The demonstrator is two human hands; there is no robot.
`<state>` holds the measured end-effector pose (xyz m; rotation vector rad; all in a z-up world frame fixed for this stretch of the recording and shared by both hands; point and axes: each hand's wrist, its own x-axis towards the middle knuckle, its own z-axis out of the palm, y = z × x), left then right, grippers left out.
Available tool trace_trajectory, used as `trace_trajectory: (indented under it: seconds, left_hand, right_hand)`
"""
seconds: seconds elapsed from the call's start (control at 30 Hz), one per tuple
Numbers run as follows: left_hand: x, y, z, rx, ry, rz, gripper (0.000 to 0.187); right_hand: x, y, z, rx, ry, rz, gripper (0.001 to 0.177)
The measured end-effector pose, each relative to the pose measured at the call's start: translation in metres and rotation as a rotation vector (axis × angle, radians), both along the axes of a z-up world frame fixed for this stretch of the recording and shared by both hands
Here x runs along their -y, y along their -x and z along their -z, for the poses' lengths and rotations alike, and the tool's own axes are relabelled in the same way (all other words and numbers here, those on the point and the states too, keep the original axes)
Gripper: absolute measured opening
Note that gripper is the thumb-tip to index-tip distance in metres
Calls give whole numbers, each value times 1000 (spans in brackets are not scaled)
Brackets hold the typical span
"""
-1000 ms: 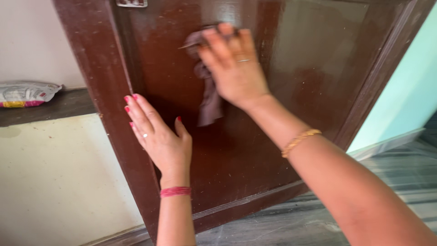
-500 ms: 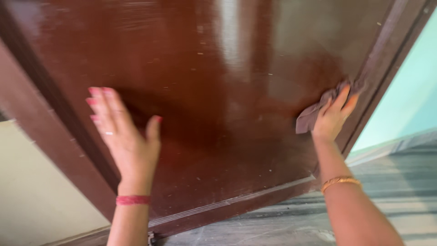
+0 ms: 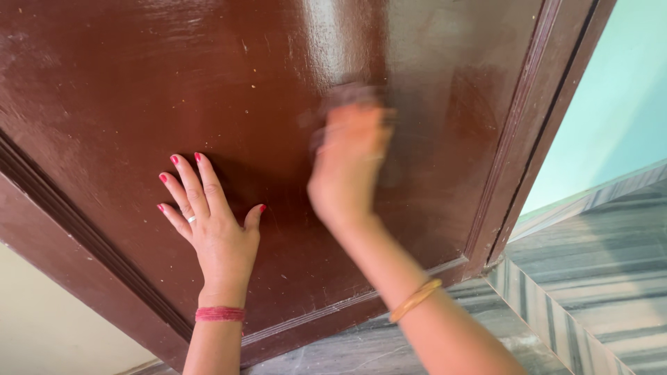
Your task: The person wipes a brown wooden door with a cloth, moving from the upper section down to the lower edge and along the frame. The person uses both hands to hold the cloth and apply pressure while cleaning the surface.
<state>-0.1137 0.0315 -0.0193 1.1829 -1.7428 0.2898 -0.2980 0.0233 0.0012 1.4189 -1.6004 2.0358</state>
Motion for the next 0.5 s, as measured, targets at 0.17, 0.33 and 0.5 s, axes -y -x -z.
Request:
trace_trajectory:
  seconds: [0.17,0.33,0.5]
  left_hand:
    - [2,0,2,-25,-26,-34,114]
    - [5,-5,8,-8,-55,-58,112]
    - [6,-5,11,-2,-35,-42,112]
  right_hand:
    - [-11,-32,12,-1101,67,57,32]
    - [-5,66,-21,-969,-178,411,51]
    - [-10,179,-7,-476,-33,626,53]
